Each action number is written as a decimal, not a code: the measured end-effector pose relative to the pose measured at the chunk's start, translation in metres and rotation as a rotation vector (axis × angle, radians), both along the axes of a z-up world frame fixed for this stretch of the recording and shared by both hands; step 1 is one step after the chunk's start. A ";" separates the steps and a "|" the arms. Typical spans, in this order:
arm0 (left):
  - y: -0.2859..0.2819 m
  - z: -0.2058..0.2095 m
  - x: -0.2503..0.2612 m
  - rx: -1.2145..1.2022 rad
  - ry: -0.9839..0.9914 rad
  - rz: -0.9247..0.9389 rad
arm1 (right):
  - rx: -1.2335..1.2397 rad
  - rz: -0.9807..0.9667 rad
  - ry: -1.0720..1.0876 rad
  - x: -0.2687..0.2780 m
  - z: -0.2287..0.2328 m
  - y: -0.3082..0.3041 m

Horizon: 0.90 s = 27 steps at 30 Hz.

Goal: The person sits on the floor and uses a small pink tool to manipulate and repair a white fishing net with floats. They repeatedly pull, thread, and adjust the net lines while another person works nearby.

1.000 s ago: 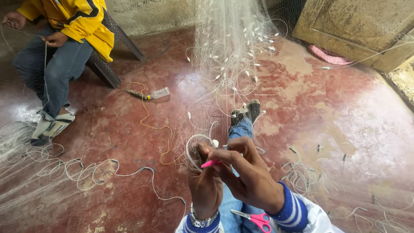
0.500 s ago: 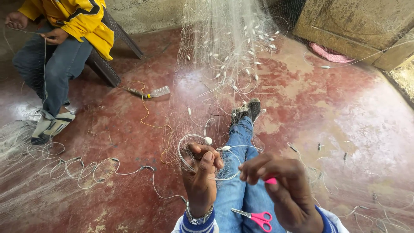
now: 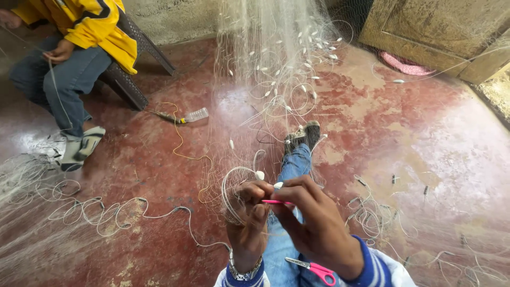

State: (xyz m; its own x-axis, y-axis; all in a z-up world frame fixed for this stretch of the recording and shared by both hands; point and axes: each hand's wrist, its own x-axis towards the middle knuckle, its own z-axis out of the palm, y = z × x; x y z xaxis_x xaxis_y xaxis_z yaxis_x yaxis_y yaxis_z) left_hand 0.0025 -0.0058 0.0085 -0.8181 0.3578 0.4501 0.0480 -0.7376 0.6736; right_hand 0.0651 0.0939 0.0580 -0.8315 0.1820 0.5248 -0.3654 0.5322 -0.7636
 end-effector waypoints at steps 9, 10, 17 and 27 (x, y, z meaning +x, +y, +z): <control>0.000 -0.007 -0.008 0.074 -0.145 0.046 | 0.212 -0.243 0.085 0.018 -0.033 0.000; -0.002 -0.008 -0.012 0.136 -0.198 0.025 | 0.197 -0.384 0.120 0.025 -0.048 0.002; -0.019 -0.021 -0.028 0.183 -0.323 -0.041 | 0.546 -0.269 -0.522 0.090 -0.274 0.007; -0.010 -0.034 -0.040 0.174 -0.435 -0.140 | 0.643 -0.464 -0.592 0.121 -0.347 0.018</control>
State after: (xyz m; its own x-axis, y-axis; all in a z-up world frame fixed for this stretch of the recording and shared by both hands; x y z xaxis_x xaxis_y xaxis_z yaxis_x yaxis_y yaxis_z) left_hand -0.0373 -0.0155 -0.0259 -0.8929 0.4277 0.1406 -0.3182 -0.8204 0.4750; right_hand 0.1865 0.1115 -0.2892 -0.9098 0.3826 0.1605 0.3320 0.9034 -0.2715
